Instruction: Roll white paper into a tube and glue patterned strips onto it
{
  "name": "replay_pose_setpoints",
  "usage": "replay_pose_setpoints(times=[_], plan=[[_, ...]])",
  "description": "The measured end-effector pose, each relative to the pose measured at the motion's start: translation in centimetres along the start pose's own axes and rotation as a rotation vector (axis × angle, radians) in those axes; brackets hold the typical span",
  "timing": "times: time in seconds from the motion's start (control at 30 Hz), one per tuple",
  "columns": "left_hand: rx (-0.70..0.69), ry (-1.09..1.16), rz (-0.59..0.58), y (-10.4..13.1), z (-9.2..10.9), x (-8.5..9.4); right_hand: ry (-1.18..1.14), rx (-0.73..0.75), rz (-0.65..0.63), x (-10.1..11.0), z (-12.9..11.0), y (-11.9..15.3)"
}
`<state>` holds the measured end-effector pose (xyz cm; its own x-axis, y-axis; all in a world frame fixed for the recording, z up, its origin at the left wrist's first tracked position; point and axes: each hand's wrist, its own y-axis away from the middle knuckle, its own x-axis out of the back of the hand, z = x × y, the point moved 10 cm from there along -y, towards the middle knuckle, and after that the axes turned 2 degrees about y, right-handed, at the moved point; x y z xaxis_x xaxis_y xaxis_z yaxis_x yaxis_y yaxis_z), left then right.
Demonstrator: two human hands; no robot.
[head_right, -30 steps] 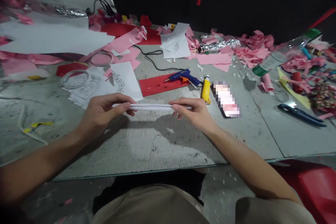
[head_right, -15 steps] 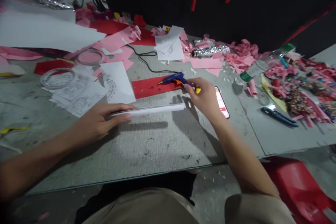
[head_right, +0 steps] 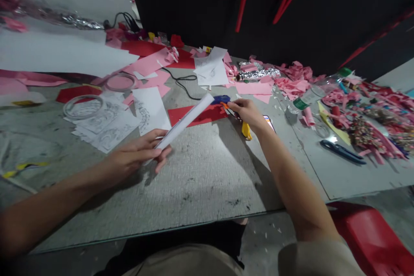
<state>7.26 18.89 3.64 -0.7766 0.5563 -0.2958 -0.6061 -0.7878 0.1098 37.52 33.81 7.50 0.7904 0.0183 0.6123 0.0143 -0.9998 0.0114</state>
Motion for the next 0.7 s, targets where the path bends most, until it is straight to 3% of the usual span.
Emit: replay_pose_setpoints(times=[0.13, 0.27, 0.33, 0.53, 0.7], plan=[[0.002, 0.151, 0.030, -0.1, -0.1, 0.1, -0.408, 0.070, 0.015, 0.8, -2.0, 2.7], [0.059, 0.229, -0.022, 0.0, -0.5, -0.9, -0.561, 0.126, 0.047, 0.5, -3.7, 5.7], [0.107, 0.252, -0.036, 0.0, -1.0, -1.4, -0.601, 0.185, 0.125, 0.5, -4.0, 6.9], [0.191, -0.016, 0.095, 0.6, -1.7, -0.9, -0.417, 0.444, 0.535, 1.6, -4.8, 10.9], [0.004, -0.283, 0.206, 0.8, 1.0, 0.1, -0.282, 0.517, 0.721, 2.1, -5.7, 13.8]])
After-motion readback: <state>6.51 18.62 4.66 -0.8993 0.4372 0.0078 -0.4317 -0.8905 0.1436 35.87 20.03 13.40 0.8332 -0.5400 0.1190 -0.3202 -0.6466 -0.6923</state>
